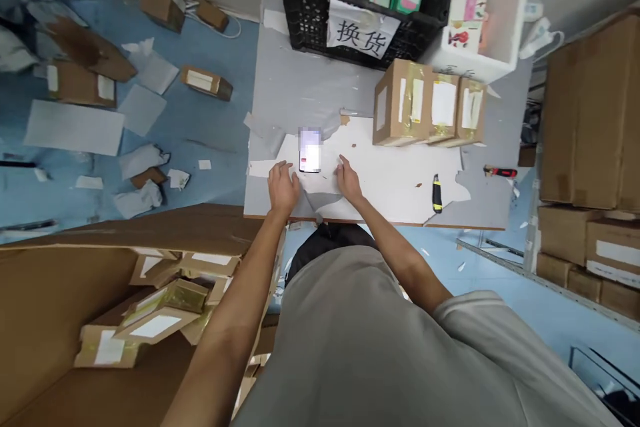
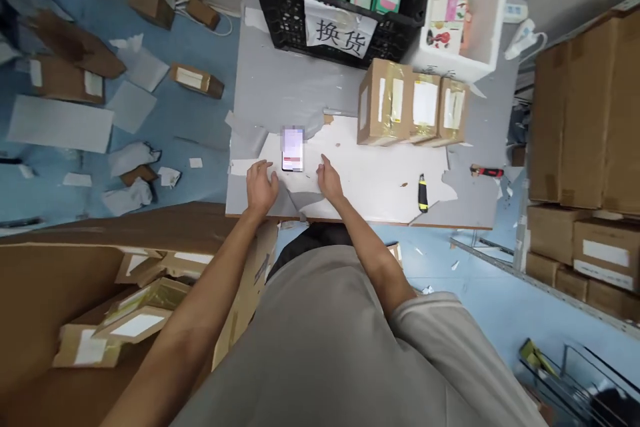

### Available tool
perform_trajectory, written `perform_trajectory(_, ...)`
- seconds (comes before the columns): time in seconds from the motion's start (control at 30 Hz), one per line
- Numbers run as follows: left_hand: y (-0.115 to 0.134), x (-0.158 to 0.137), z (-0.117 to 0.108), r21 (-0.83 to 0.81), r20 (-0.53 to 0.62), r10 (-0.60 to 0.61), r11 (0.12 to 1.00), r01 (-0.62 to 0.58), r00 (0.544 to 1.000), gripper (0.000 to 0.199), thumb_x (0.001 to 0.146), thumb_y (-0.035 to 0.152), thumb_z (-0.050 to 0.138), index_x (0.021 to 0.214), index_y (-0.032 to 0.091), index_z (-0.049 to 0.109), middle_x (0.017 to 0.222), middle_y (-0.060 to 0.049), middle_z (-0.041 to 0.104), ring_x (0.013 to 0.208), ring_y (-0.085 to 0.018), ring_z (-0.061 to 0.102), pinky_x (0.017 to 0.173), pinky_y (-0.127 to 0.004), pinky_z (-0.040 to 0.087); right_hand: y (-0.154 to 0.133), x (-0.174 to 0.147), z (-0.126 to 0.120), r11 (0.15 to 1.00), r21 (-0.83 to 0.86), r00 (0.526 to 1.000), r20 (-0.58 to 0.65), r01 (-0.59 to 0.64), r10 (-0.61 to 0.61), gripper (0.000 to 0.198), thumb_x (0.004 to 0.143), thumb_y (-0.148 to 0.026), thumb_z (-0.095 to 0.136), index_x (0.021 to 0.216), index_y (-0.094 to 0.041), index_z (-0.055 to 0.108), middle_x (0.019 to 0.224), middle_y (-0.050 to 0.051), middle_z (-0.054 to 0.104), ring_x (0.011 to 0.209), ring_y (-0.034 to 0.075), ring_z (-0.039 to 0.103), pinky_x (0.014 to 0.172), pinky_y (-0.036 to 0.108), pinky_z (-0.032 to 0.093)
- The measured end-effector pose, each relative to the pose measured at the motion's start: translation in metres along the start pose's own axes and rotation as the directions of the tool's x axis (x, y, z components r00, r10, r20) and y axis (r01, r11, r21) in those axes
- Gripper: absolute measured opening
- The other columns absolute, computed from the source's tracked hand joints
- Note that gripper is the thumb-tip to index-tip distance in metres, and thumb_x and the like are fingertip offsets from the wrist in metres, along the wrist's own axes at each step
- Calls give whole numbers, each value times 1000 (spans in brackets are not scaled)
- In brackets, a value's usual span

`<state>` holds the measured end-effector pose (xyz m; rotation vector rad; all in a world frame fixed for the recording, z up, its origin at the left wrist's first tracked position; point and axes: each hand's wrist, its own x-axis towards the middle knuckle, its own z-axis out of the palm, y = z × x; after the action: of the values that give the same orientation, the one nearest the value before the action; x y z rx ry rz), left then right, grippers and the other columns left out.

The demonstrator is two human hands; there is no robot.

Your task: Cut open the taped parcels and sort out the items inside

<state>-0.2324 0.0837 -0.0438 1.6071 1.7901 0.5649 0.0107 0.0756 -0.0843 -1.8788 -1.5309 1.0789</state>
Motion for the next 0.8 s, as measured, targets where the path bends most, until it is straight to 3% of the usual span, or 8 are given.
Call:
perform_trajectory(0.2,58,-54,44,-113,91,54,993,-44,994,35,105,24,51,132,19,72,139,-21,76,143,-38,68,133,-58,48,36,-139,-68,989,95,953,-271,-111,133,66,119,-50,33,168,-12,54,112,13,84,109,28,83,108,44,65)
perform_trajectory(0.37,118,-83,79,-179,174,177,973,-146,969,32,106,29,54,128,21,75,136,-19,80,137,-39,72,127,-58,54,71,-189,-132,979,79,833,-515,-190,204,58,116,-48,44,161,-14,59,111,14,85,102,29,82,98,45,68)
perform_trajectory(0.47,151,-78,88,-181,175,252,958,-221,952,32,106,30,55,129,22,75,137,-19,80,137,-39,73,126,-58,54,87,-181,-175,988,-1,782,-611,-153,121,59,113,-51,54,159,-14,61,120,17,82,108,30,79,102,49,68)
perform_trajectory(0.6,200,-61,101,-163,102,272,954,-253,957,34,107,31,54,132,23,75,140,-17,80,141,-38,71,130,-57,52,103,-136,-241,987,-143,760,-649,-78,-34,62,110,-55,65,155,-13,63,142,25,73,138,36,69,124,59,57)
perform_trajectory(0.8,283,-59,156,-172,61,257,955,-243,965,35,106,27,54,133,19,75,143,-20,77,143,-37,70,133,-57,49,116,-54,-334,988,-154,752,-652,-8,-96,65,110,-60,70,156,-14,63,159,28,63,154,39,57,134,64,46)
